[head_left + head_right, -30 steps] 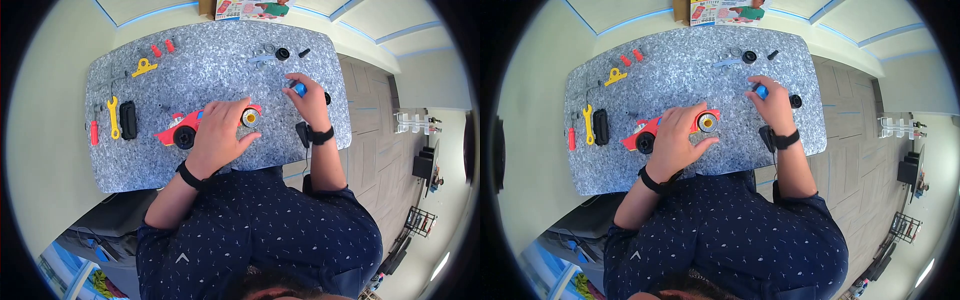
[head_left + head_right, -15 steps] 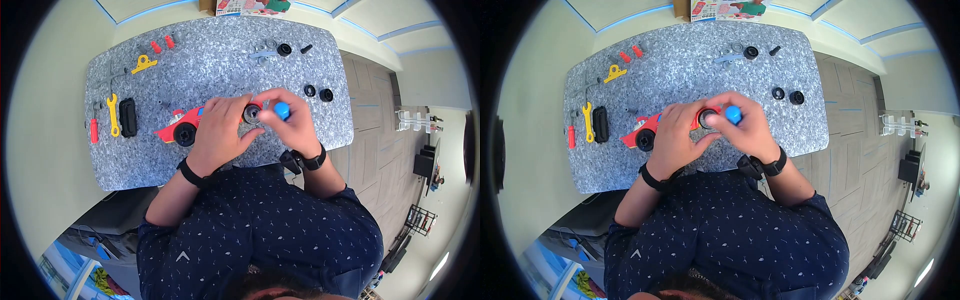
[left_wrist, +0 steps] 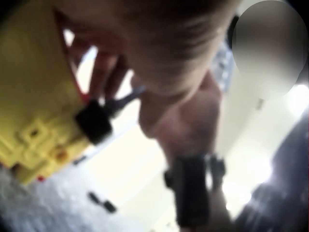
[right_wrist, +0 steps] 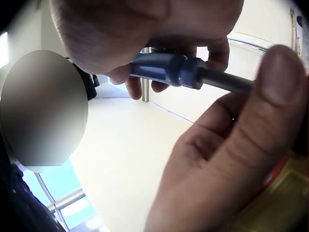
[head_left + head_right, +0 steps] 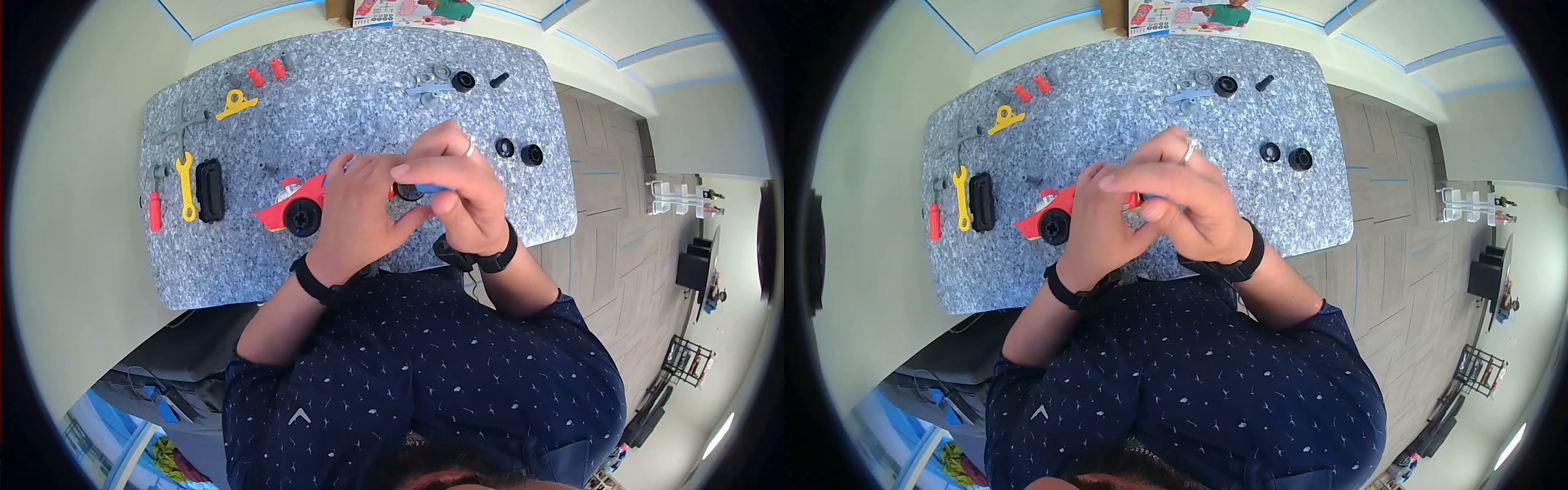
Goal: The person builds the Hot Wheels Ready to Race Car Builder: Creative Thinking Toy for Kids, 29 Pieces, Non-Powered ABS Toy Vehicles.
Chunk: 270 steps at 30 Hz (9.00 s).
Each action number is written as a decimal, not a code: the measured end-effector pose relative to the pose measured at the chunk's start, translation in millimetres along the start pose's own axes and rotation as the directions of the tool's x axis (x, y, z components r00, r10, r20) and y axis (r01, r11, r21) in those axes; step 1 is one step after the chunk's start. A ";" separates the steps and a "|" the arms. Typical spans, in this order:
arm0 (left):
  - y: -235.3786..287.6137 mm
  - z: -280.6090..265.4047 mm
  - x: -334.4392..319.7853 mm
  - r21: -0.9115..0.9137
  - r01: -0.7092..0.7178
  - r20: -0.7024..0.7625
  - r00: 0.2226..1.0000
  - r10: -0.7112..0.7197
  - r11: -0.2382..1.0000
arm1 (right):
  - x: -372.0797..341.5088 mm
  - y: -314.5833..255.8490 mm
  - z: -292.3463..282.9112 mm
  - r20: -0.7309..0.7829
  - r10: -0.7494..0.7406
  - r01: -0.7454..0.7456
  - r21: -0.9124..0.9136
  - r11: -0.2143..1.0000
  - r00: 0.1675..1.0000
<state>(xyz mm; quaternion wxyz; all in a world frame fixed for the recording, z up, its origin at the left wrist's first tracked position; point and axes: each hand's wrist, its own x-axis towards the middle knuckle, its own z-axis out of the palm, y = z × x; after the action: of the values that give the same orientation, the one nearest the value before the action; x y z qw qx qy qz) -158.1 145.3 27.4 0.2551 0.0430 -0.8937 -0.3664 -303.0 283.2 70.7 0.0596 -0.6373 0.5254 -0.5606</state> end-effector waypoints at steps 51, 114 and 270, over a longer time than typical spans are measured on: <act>-10.6 9.9 4.5 -0.370 0.066 0.078 0.996 -0.039 0.927 | -21.0 -6.3 -5.6 -0.100 -0.042 0.015 -0.255 0.967 0.994; 45.1 -35.8 1.4 0.286 -0.286 0.150 0.956 0.252 0.915 | -133.3 27.3 -22.2 -0.109 0.763 -0.767 -0.003 0.641 0.637; -77.1 -60.2 -65.8 -0.565 0.094 0.125 0.992 -0.028 0.820 | 39.4 -9.2 -7.8 -0.041 0.641 -0.642 -0.063 0.764 0.767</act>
<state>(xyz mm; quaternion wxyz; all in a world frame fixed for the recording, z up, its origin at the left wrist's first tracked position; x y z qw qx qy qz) -80.2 68.4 -16.6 0.1945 -0.0267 -0.7544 -0.6263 -310.7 262.2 105.4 0.2194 -0.4164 0.7323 -0.4922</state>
